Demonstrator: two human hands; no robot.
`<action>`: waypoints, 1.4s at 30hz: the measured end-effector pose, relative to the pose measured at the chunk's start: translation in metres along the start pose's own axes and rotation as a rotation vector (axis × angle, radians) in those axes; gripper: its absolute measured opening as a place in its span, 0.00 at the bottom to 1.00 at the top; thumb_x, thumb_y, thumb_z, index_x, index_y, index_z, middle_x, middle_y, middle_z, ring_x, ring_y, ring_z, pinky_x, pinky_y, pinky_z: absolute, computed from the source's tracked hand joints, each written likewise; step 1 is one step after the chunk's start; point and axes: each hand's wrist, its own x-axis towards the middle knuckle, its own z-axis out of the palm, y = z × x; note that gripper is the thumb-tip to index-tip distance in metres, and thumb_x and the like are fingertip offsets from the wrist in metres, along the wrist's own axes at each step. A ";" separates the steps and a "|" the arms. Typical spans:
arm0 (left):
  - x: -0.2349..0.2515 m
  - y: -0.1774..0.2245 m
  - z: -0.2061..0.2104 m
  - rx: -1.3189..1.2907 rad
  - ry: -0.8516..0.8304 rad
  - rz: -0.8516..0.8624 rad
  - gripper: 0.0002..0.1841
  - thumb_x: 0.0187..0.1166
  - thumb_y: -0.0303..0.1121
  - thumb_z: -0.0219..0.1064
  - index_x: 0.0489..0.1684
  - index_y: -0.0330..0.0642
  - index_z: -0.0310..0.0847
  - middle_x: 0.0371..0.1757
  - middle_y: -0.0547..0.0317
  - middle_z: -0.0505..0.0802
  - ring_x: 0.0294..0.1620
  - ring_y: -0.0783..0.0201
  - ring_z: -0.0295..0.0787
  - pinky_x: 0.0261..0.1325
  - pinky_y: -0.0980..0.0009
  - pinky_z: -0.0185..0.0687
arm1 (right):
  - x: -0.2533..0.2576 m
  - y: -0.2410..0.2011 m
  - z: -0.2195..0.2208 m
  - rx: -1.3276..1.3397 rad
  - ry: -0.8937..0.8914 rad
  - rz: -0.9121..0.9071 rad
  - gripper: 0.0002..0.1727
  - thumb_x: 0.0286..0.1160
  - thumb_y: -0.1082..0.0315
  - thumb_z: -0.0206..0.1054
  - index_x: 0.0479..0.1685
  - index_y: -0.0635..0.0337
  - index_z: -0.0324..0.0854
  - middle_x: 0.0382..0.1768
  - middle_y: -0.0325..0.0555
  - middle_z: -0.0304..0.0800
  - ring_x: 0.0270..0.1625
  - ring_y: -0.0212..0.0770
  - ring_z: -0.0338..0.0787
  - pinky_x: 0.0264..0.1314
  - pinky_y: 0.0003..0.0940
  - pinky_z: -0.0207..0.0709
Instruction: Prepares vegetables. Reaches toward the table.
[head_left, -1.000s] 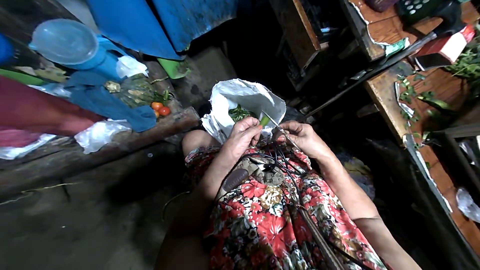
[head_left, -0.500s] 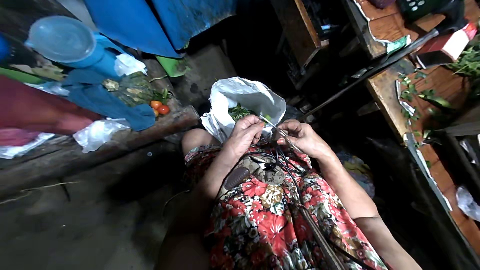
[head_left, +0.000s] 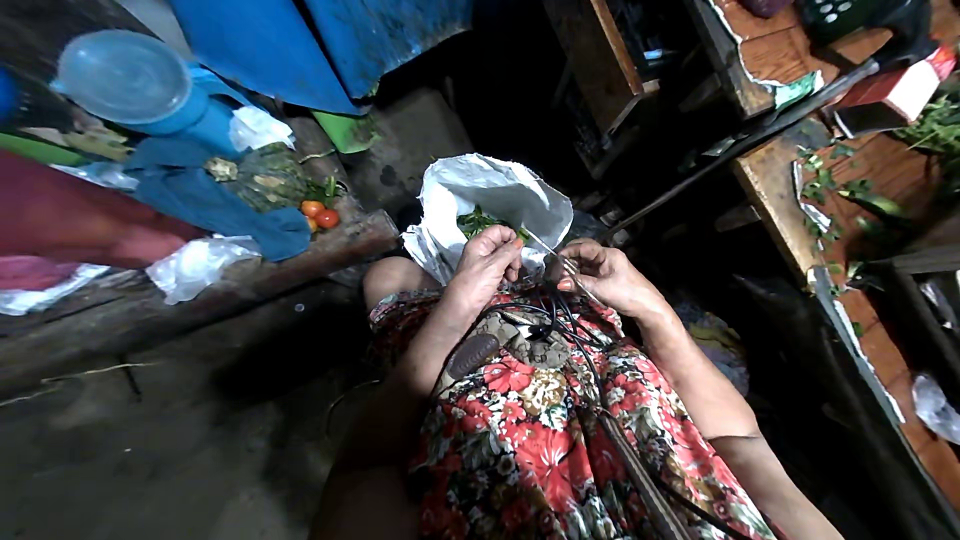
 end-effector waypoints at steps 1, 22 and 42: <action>0.000 0.001 0.001 -0.004 0.002 -0.001 0.05 0.90 0.30 0.56 0.44 0.43 0.76 0.25 0.64 0.81 0.24 0.72 0.76 0.31 0.78 0.75 | 0.000 0.000 0.000 -0.002 -0.005 -0.003 0.20 0.62 0.64 0.83 0.54 0.55 0.89 0.54 0.39 0.89 0.44 0.31 0.89 0.45 0.27 0.87; 0.025 -0.010 -0.003 -0.032 0.028 -0.071 0.14 0.84 0.21 0.50 0.34 0.46 0.79 0.17 0.73 0.85 0.16 0.78 0.79 0.26 0.82 0.81 | 0.007 -0.012 -0.001 -0.101 0.007 -0.027 0.14 0.78 0.68 0.72 0.57 0.68 0.86 0.38 0.47 0.91 0.37 0.29 0.86 0.45 0.27 0.80; 0.027 -0.013 -0.001 0.070 0.008 -0.016 0.11 0.82 0.23 0.53 0.33 0.48 0.78 0.16 0.77 0.83 0.15 0.80 0.77 0.22 0.84 0.76 | 0.011 -0.007 0.003 -0.128 -0.071 -0.031 0.15 0.80 0.63 0.70 0.54 0.67 0.86 0.34 0.46 0.87 0.34 0.31 0.81 0.42 0.30 0.75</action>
